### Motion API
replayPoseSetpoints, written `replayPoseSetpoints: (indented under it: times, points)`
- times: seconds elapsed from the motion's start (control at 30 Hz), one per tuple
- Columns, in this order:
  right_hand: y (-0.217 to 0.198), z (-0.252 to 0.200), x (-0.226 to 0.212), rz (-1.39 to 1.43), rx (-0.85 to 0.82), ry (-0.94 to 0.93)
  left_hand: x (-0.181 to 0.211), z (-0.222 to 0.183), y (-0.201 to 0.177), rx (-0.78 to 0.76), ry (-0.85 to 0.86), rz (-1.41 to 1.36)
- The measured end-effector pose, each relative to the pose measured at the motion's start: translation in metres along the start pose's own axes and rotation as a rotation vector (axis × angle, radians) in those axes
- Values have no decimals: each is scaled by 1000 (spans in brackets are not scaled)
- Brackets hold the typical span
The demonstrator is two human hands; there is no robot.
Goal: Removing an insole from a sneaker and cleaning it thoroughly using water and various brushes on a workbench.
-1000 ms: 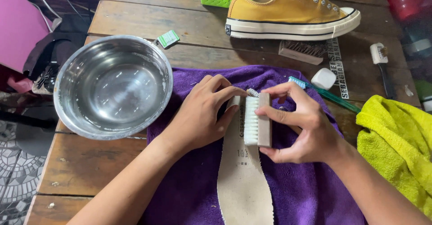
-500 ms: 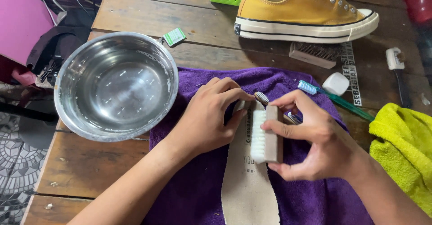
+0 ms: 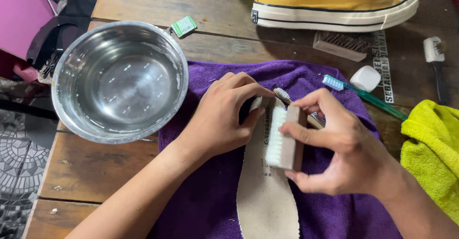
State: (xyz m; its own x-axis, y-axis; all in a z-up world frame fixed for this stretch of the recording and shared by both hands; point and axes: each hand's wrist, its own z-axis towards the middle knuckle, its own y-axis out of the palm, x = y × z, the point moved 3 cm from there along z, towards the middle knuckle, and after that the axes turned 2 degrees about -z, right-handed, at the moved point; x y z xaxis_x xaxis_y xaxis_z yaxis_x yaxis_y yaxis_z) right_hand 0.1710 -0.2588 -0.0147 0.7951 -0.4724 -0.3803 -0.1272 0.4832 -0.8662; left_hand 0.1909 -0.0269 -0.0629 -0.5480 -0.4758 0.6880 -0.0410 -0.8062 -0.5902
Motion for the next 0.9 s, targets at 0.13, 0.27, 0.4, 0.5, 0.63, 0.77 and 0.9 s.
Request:
replayPoseSetpoints:
  times: [0.13, 0.27, 0.4, 0.5, 0.63, 0.77, 0.9]
  points:
    - [2, 3, 10, 18, -11, -27, -2, 2, -1, 19, 36, 9]
    - [1, 7, 11, -5, 22, -17, -1, 3, -1, 24, 25, -9]
    - [1, -3, 5, 32, -39, -2, -1, 4, -2, 24, 22, -17]
    - [-1, 5, 8, 60, -26, -8, -1, 2, 0, 4, 22, -5]
    - [0, -2, -3, 52, -38, 17, -1, 2, 0, 12, -8, -10]
    - [-2, 3, 7, 104, -42, -15, -1, 1, 0, -4, -3, -7]
    - [1, 3, 2, 52, 1, 1, -3, 1, 2, 11, -2, 2]
